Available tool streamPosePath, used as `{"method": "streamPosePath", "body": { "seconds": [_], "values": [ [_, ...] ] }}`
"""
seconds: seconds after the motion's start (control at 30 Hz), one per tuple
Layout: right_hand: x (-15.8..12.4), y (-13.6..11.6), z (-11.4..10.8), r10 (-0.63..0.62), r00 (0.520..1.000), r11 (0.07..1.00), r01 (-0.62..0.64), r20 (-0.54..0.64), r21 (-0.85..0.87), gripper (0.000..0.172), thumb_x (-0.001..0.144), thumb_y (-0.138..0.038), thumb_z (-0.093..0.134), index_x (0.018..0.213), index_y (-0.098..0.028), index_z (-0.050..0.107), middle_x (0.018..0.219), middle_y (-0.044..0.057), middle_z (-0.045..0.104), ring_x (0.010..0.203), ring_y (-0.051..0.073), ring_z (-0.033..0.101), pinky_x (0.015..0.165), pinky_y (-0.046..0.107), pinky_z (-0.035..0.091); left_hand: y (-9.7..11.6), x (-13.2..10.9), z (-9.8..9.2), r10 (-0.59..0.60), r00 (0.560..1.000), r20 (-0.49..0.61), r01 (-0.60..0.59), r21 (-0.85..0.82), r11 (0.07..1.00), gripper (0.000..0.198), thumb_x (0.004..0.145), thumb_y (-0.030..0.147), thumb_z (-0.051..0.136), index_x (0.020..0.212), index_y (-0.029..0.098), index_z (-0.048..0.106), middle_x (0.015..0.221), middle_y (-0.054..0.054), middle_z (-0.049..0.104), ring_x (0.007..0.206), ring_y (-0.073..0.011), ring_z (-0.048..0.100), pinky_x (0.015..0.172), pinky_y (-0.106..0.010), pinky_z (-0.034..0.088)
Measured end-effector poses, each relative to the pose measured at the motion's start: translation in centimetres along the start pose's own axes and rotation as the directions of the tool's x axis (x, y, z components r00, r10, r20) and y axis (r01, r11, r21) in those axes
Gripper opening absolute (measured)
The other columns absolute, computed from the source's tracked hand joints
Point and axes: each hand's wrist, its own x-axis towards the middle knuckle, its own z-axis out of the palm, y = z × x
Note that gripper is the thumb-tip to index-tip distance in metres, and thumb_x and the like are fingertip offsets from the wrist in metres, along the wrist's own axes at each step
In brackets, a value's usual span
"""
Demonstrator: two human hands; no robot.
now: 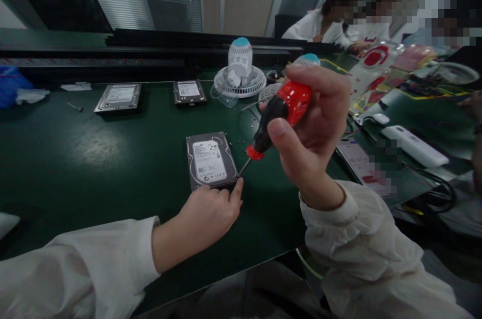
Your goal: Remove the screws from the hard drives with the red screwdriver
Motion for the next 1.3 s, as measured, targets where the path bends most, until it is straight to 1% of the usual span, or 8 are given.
{"method": "streamPosePath", "body": {
  "seconds": [0.17, 0.3, 0.4, 0.57, 0.77, 0.93, 1.13, 1.3],
  "values": [
    [0.11, 0.21, 0.09, -0.004, 0.999, 0.996, 0.0, 0.042, 0.086, 0.045, 0.093, -0.047, 0.042, 0.133, -0.033, 0.057, 0.127, 0.0, 0.06, 0.115, 0.022, 0.06, 0.096, 0.041, 0.056, 0.0, 0.05, 0.13, -0.007, 1.0, 0.002, 0.007, -0.007, 1.0, 0.045, 0.098, 0.023, 0.051, 0.136, -0.001, 0.055, 0.07, -0.009, 0.071, 0.054, -0.0221, 0.067, 0.048, -0.033, 0.05],
    [0.1, 0.11, 0.1, -0.002, 1.0, 0.999, 0.002, 0.01, 0.048, 0.041, 0.089, -0.039, 0.058, 0.129, -0.031, 0.058, 0.124, 0.001, 0.059, 0.105, 0.019, 0.062, 0.088, 0.036, 0.058, -0.05, 0.0, 0.2, -0.003, 1.0, -0.006, 0.003, 0.01, 1.0, 0.045, 0.098, 0.023, 0.051, 0.136, -0.001, 0.055, 0.07, -0.009, 0.071, 0.054, -0.0221, 0.067, 0.047, -0.033, 0.049],
    [0.0, 0.01, 0.04, 0.026, 1.0, 1.0, -0.026, 0.003, 0.013, 0.04, 0.088, -0.045, 0.059, 0.126, -0.034, 0.059, 0.122, 0.0, 0.058, 0.106, 0.019, 0.062, 0.088, 0.036, 0.058, -0.13, -0.05, 0.2, 0.003, 1.0, -0.006, -0.003, 0.012, 1.0, 0.045, 0.098, 0.022, 0.05, 0.136, -0.001, 0.054, 0.071, -0.009, 0.071, 0.055, -0.0222, 0.067, 0.048, -0.033, 0.05],
    [-0.06, 0.38, 0.16, 0.013, 1.0, 0.981, -0.017, 0.02, 0.195, 0.047, 0.088, -0.037, 0.05, 0.133, -0.024, 0.059, 0.124, 0.006, 0.062, 0.111, 0.023, 0.062, 0.091, 0.04, 0.055, -0.14, -0.03, 0.17, -0.002, 1.0, 0.004, 0.002, 0.003, 1.0, 0.045, 0.099, 0.023, 0.048, 0.137, -0.002, 0.054, 0.071, -0.009, 0.071, 0.055, -0.0225, 0.067, 0.047, -0.034, 0.05],
    [-0.12, 0.47, 0.37, -0.031, 0.995, 0.994, 0.04, -0.09, 0.099, 0.044, 0.079, -0.036, 0.064, 0.123, -0.029, 0.065, 0.118, 0.0, 0.062, 0.097, 0.019, 0.061, 0.082, 0.034, 0.056, -0.06, -0.08, 0.18, 0.002, 1.0, -0.005, -0.002, 0.008, 1.0, 0.045, 0.098, 0.022, 0.049, 0.136, -0.002, 0.054, 0.072, -0.009, 0.071, 0.055, -0.0227, 0.067, 0.047, -0.035, 0.05],
    [-0.3, 0.51, 0.5, 0.021, 1.0, 0.985, -0.017, -0.022, 0.174, 0.049, 0.085, -0.036, 0.05, 0.133, -0.026, 0.059, 0.123, 0.004, 0.063, 0.104, 0.021, 0.061, 0.095, 0.042, 0.054, -0.1, -0.04, 0.19, -0.003, 1.0, 0.01, 0.003, 0.004, 1.0, 0.046, 0.099, 0.023, 0.049, 0.137, -0.001, 0.054, 0.071, -0.008, 0.071, 0.055, -0.0218, 0.067, 0.048, -0.034, 0.05],
    [-0.14, 0.01, 0.18, -0.006, 0.996, 0.999, 0.009, -0.085, 0.038, 0.043, 0.079, -0.034, 0.066, 0.122, -0.034, 0.065, 0.117, 0.0, 0.062, 0.102, 0.02, 0.059, 0.083, 0.035, 0.058, -0.11, -0.11, 0.11, -0.002, 1.0, 0.019, 0.002, 0.012, 1.0, 0.045, 0.099, 0.023, 0.049, 0.137, -0.001, 0.054, 0.071, -0.009, 0.071, 0.056, -0.0218, 0.067, 0.049, -0.033, 0.05],
    [-0.28, 0.39, 0.14, 0.034, 0.999, 0.994, -0.034, 0.003, 0.105, 0.049, 0.085, -0.04, 0.049, 0.133, -0.032, 0.057, 0.126, 0.002, 0.062, 0.113, 0.024, 0.06, 0.097, 0.044, 0.055, -0.1, -0.04, 0.1, -0.007, 1.0, 0.01, 0.007, -0.001, 1.0, 0.044, 0.1, 0.023, 0.047, 0.136, -0.001, 0.054, 0.071, -0.009, 0.071, 0.056, -0.0218, 0.067, 0.049, -0.034, 0.05]
  ]
}}
